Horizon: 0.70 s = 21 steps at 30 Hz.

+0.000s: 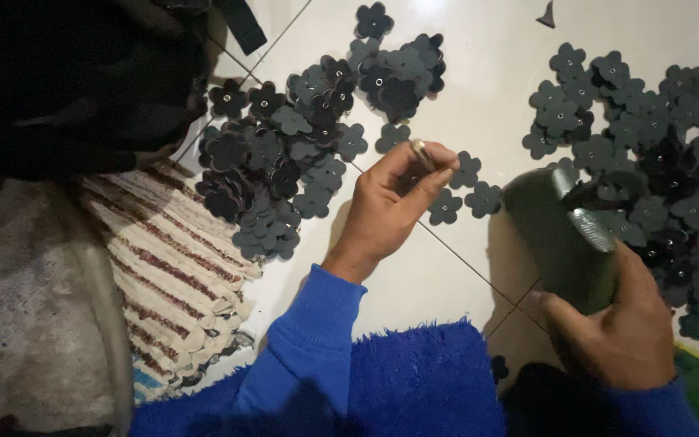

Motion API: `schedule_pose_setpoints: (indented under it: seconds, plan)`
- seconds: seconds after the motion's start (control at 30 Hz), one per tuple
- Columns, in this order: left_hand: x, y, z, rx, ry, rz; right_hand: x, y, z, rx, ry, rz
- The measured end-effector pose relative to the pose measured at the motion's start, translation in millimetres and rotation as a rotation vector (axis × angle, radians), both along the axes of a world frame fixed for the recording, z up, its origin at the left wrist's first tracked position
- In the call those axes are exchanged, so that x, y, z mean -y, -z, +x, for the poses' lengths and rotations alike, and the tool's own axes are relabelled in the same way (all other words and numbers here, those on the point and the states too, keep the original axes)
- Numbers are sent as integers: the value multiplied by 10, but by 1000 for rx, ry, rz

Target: The person sits on the floor and repeatedly picks up small dark flower-shaped pieces, inserts a metal pin into each, and presses the pin into a green foam block. The person handles the pieces one at a time and places the finished pieces into a growing pile on the floor.

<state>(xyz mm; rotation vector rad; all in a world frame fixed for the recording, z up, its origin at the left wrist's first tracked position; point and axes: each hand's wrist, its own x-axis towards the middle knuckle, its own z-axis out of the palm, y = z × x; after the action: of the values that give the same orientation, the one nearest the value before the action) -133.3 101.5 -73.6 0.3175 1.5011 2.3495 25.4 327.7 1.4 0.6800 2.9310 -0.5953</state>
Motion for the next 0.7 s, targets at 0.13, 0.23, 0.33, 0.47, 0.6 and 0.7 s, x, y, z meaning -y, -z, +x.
schedule_pose_setpoints:
  seconds: [0.13,0.23,0.33,0.47,0.6,0.7]
  plan:
    - [31,-52,27,-25,86,-158,106,34,-10,-16,-32,-93]
    - [25,-101,31,45,146,-199,217,41,2,-78,-153,-82]
    - [30,-151,36,-3,192,-116,286,56,-17,-62,-119,-134]
    - [57,-214,32,61,281,-223,288,62,-51,10,19,-280]
    - [64,-254,11,61,300,-279,287,100,-61,-3,-17,-282]
    - [73,-264,10,76,294,-255,294,139,-52,-32,-23,-289]
